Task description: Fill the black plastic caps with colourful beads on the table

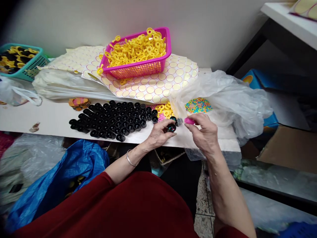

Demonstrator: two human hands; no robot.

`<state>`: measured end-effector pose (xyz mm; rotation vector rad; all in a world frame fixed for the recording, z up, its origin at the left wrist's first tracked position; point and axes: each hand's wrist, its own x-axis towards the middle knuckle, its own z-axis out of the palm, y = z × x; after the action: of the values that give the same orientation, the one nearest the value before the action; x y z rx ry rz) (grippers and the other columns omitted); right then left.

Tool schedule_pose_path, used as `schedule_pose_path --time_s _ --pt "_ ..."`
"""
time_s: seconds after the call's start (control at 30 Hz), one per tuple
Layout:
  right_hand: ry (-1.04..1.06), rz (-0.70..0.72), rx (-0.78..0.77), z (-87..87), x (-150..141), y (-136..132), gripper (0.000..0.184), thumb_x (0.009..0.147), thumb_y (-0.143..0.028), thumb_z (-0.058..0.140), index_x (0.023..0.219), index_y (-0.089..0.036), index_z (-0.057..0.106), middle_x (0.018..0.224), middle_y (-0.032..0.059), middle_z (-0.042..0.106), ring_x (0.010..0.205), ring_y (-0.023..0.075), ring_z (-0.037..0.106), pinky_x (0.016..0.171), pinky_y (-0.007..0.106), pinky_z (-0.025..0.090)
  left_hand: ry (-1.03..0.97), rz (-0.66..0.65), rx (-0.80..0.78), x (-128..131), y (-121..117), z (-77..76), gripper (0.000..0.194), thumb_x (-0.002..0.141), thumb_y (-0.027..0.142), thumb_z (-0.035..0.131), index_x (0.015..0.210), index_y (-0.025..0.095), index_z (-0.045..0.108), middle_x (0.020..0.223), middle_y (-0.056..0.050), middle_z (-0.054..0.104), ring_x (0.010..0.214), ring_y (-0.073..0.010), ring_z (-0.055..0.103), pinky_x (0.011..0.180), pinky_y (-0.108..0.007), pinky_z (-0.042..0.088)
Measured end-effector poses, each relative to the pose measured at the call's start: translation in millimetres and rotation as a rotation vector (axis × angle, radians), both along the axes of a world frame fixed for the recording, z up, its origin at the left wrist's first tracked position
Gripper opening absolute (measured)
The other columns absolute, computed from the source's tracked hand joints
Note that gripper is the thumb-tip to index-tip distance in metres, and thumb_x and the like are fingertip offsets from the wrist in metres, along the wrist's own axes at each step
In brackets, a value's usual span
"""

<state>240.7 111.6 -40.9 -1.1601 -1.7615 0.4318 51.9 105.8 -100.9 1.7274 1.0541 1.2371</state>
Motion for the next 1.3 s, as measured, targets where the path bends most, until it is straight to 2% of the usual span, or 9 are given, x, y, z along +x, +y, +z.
schedule_pose_path --time_s 0.1,0.2,0.3,0.37,0.47,0.57,0.77,0.9,1.3 --pt "0.53 -0.108 -0.275 -23.9 14.7 -8.0 0.03 0.07 -0.039 0.081 0.088 -0.022 0.065 0.078 -0.0002 0.064 0.065 0.015 0.059 0.065 0.033 0.051 -0.016 0.129 0.016 -25.0 -15.7 -3.6 0.037 0.076 0.029 0.078 0.112 0.021 0.07 0.109 -0.007 0.072 0.099 -0.0212 0.066 0.085 -0.035 0.054" --pt "0.696 -0.194 -0.34 -46.4 21.1 -25.4 0.041 0.07 -0.043 0.081 0.1 -0.024 0.063 0.074 -0.0039 0.057 0.057 0.0122 0.056 0.059 0.03 0.051 0.005 0.304 0.019 -51.9 -30.0 -17.6 0.035 0.072 0.029 0.083 0.105 0.021 0.073 0.101 -0.006 0.071 0.095 -0.02 0.064 0.083 -0.034 0.054" --pt "0.386 -0.336 -0.196 -63.7 11.5 -44.5 0.03 0.081 -0.043 0.07 0.102 -0.023 0.063 0.083 0.0006 0.06 0.07 0.0163 0.061 0.07 0.035 0.053 0.052 0.405 -0.038 -65.2 -35.4 -37.8 0.038 0.069 0.026 0.083 0.105 0.02 0.072 0.097 -0.005 0.069 0.085 -0.0174 0.062 0.073 -0.031 0.053" --pt "0.037 -0.345 -0.078 -72.1 -3.4 -54.3 0.021 0.086 -0.04 0.061 0.096 -0.022 0.065 0.102 0.0093 0.064 0.097 0.0247 0.063 0.088 0.045 0.053 0.104 0.404 -0.045 -65.3 -34.3 -49.1 0.04 0.07 0.023 0.079 0.109 0.02 0.071 0.099 -0.005 0.069 0.086 -0.0179 0.062 0.073 -0.031 0.053" --pt "-0.394 -0.309 -0.016 -83.1 -26.9 -59.9 0.017 0.089 -0.031 0.053 0.093 -0.021 0.066 0.136 0.0165 0.056 0.134 0.0368 0.044 0.107 0.062 0.038 0.206 0.344 0.006 -59.6 -29.8 -58.3 0.043 0.072 0.019 0.075 0.114 0.018 0.068 0.106 -0.008 0.069 0.096 -0.0221 0.062 0.083 -0.037 0.054" --pt "-0.6 -0.352 -0.103 -93.4 -33.8 -51.7 0.022 0.09 -0.023 0.046 0.093 -0.019 0.067 0.132 0.019 0.058 0.131 0.0399 0.043 0.106 0.072 0.029 0.319 0.305 0.044 -53.9 -26.3 -60.7 0.051 0.07 0.02 0.077 0.119 0.016 0.065 0.113 -0.012 0.068 0.104 -0.0273 0.06 0.093 -0.046 0.052" --pt "-0.514 -0.52 -0.106 -103.9 6.4 -9.9 0.025 0.087 -0.021 0.046 0.099 -0.015 0.067 0.106 0.0193 0.063 0.101 0.0324 0.054 0.1 0.06 0.04 0.416 0.232 0.042 -38.8 -20.0 -59.0 0.069 0.075 0.028 0.077 0.138 0.017 0.052 0.135 -0.016 0.059 0.121 -0.0331 0.054 0.106 -0.054 0.045" --pt "-0.359 -0.623 -0.033 -106.2 30.8 15.7 0.023 0.085 -0.024 0.048 0.099 -0.018 0.065 0.104 0.0169 0.059 0.098 0.0308 0.053 0.09 0.049 0.046 0.424 0.207 0.01 -18.6 -12.7 -54.7 0.079 0.076 0.033 0.078 0.145 0.016 0.044 0.143 -0.02 0.051 0.132 -0.0359 0.047 0.112 -0.056 0.04" --pt "-0.271 -0.667 -0.121 -118.8 34.4 44.2 0.022 0.083 -0.023 0.05 0.102 -0.016 0.059 0.11 0.0191 0.057 0.109 0.0334 0.053 0.095 0.05 0.045 0.438 0.335 -0.05 41.0 4.0 -50.3 0.079 0.076 0.039 0.08 0.142 0.014 0.045 0.141 -0.024 0.048 0.129 -0.0398 0.048 0.11 -0.059 0.039"
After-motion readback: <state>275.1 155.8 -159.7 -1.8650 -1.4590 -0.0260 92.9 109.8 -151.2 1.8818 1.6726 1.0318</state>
